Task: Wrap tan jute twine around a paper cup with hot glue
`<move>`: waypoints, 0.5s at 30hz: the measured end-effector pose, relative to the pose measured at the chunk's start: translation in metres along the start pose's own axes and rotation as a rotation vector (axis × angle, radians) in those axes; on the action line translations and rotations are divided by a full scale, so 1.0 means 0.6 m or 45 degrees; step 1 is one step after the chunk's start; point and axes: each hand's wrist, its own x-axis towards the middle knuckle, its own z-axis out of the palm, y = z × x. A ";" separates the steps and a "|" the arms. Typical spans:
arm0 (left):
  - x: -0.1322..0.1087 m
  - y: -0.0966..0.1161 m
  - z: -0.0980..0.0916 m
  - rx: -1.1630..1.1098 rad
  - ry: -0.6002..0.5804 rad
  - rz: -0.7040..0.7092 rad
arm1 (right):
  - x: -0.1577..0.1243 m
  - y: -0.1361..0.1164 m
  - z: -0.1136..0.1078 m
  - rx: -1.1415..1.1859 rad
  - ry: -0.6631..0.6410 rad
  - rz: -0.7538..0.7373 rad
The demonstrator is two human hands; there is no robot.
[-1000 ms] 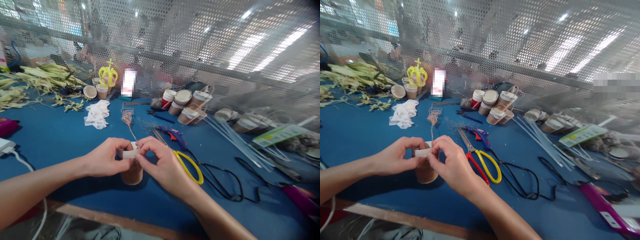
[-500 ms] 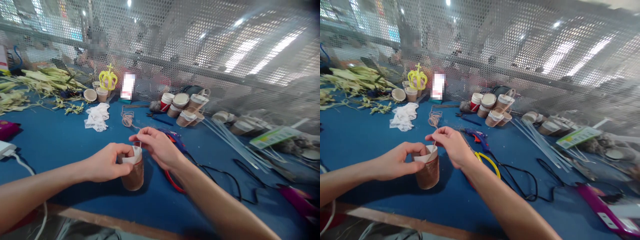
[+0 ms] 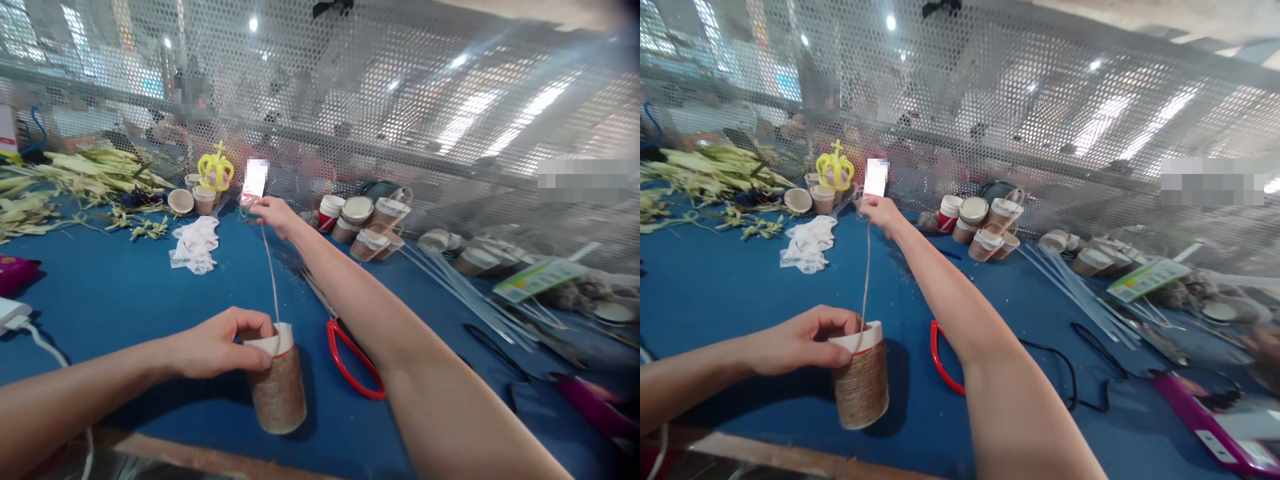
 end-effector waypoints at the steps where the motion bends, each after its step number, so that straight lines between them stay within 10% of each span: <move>1: 0.002 -0.003 -0.001 -0.024 0.019 -0.007 | 0.000 -0.003 0.002 -0.075 -0.075 0.011; 6: 0.008 -0.014 -0.012 -0.089 0.225 0.002 | -0.046 -0.021 -0.014 -0.384 -0.269 0.023; 15: 0.010 -0.026 -0.018 0.222 0.383 0.069 | -0.224 0.047 -0.156 -0.786 0.340 0.031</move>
